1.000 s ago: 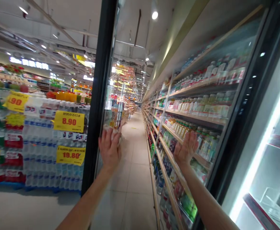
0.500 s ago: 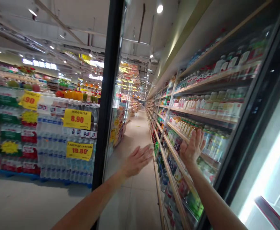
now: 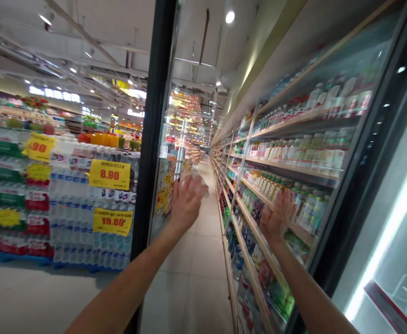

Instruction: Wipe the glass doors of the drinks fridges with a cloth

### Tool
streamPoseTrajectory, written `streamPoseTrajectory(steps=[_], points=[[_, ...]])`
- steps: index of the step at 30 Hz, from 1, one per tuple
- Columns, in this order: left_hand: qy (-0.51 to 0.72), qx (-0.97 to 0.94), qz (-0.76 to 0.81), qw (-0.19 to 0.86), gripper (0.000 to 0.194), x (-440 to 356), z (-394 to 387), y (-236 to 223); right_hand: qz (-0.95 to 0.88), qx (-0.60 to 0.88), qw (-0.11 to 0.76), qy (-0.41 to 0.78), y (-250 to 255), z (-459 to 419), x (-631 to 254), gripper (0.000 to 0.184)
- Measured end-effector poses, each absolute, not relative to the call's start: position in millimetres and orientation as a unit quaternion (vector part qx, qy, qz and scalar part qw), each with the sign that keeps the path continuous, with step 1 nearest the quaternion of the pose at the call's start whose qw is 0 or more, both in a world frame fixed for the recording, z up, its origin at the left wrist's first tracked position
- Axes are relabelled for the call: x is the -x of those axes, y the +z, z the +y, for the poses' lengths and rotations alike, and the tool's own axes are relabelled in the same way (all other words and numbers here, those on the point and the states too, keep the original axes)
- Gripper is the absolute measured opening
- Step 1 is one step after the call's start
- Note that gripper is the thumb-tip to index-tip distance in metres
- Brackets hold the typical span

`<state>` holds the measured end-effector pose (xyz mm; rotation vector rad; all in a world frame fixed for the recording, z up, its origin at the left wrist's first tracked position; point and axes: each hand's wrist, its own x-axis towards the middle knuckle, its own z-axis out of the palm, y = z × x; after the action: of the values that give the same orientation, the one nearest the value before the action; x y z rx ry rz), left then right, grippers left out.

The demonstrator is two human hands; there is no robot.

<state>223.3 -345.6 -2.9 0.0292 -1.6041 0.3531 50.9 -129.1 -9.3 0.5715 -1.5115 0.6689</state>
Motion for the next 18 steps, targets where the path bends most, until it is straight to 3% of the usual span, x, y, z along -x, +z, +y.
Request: streamPoseTrajectory(steps=[3,8,13,18], points=[[0.099,-0.064,-0.682,0.722,0.036,-223,-346,6,-0.663,-0.25,0.642,0.293,-9,-129,-51,0.06],[0.261,0.147,-0.752,0.587,0.039,-215,-332,-6,-0.665,-0.249,0.639,0.295,-10,-129,-50,0.06],[0.104,-0.037,-0.705,0.701,0.035,-213,-337,17,-0.667,-0.246,0.638,0.297,-11,-130,-50,0.059],[0.247,0.167,-0.759,0.578,0.039,-203,-322,16,-0.677,-0.242,0.626,0.301,-10,-130,-51,0.061]])
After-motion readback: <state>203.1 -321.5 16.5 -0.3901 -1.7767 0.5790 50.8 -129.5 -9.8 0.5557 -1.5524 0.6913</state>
